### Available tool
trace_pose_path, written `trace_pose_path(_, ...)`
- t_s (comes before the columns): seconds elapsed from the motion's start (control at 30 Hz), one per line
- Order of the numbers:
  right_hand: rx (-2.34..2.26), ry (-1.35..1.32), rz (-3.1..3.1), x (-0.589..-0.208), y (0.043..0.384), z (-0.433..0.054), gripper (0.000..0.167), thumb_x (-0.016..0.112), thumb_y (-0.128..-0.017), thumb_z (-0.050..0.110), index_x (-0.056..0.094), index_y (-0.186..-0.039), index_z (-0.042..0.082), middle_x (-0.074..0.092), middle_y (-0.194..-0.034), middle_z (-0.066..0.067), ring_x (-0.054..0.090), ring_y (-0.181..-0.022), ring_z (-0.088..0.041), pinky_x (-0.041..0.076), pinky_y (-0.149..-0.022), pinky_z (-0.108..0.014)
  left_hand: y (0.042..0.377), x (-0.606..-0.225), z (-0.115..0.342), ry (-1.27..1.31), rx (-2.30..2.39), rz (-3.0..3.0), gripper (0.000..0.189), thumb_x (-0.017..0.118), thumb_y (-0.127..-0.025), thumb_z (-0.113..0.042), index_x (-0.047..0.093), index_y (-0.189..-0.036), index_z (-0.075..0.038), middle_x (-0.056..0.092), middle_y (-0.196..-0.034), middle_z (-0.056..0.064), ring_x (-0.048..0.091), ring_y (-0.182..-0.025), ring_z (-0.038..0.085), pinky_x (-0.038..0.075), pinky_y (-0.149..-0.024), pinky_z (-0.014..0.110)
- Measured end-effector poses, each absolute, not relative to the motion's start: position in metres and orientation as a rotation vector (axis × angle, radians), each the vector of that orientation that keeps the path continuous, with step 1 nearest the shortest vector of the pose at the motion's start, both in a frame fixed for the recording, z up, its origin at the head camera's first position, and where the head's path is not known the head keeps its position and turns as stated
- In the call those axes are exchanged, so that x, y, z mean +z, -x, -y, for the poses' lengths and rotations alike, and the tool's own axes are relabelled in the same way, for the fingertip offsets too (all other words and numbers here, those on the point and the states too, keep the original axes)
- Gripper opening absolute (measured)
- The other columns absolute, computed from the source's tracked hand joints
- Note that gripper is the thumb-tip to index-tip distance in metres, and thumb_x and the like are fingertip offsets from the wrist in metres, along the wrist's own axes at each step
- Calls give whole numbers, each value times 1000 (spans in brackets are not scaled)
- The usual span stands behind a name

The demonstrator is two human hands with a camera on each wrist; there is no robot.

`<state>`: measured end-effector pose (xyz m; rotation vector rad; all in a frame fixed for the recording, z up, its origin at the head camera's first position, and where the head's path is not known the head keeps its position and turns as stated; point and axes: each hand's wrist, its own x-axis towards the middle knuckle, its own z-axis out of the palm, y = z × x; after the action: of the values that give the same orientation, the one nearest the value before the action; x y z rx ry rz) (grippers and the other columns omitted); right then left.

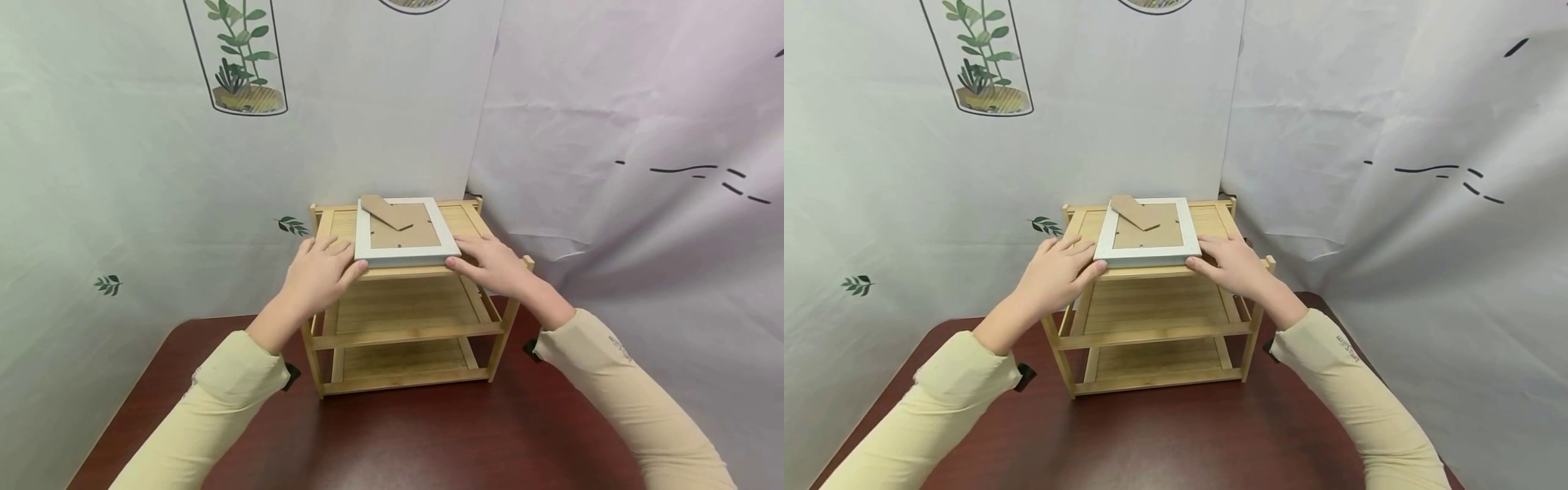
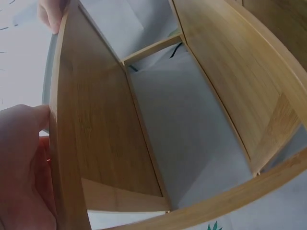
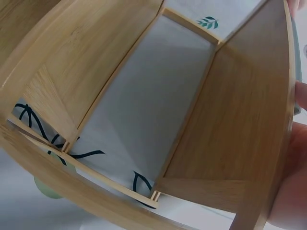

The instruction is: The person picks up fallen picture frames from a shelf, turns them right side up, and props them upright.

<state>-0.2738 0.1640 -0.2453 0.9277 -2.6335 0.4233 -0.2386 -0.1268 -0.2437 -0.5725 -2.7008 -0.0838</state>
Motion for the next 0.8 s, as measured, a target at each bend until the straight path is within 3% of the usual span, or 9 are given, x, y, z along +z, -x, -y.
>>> trace_pose_path(0.13, 427, -937, 2602, -246, 273, -163, 48, 46, -90, 37, 45, -131, 11, 45, -133, -10, 41, -124, -25, 24, -103, -46, 239, -246, 125, 585, -125, 2675, 49, 35, -93, -41, 51, -123, -5, 50, -129, 10, 37, -125, 29, 22, -103, 50)
trace_pose_path(0.47, 630, -980, 2460, -249, 269, -161, 54, 47, -90, 36, 38, -134, 6, 38, -137, -17, 35, -125, -35, 28, -101, -48, 239, -252, 125, 575, -343, 2545, 55, 33, -95, -37, 36, -132, 4, 39, -136, 17, 36, -126, 29, 24, -103, 46)
trace_pose_path(0.8, 819, -1016, 2230, -250, 266, -157, 58, 54, -87, 27, 31, -137, 9, 36, -139, -13, 33, -128, -25, 31, -100, -45, 238, -249, 125, 631, -570, 2408, 56, 40, -94, -27, 25, -135, 7, 30, -140, 20, 33, -128, 31, 24, -104, 46)
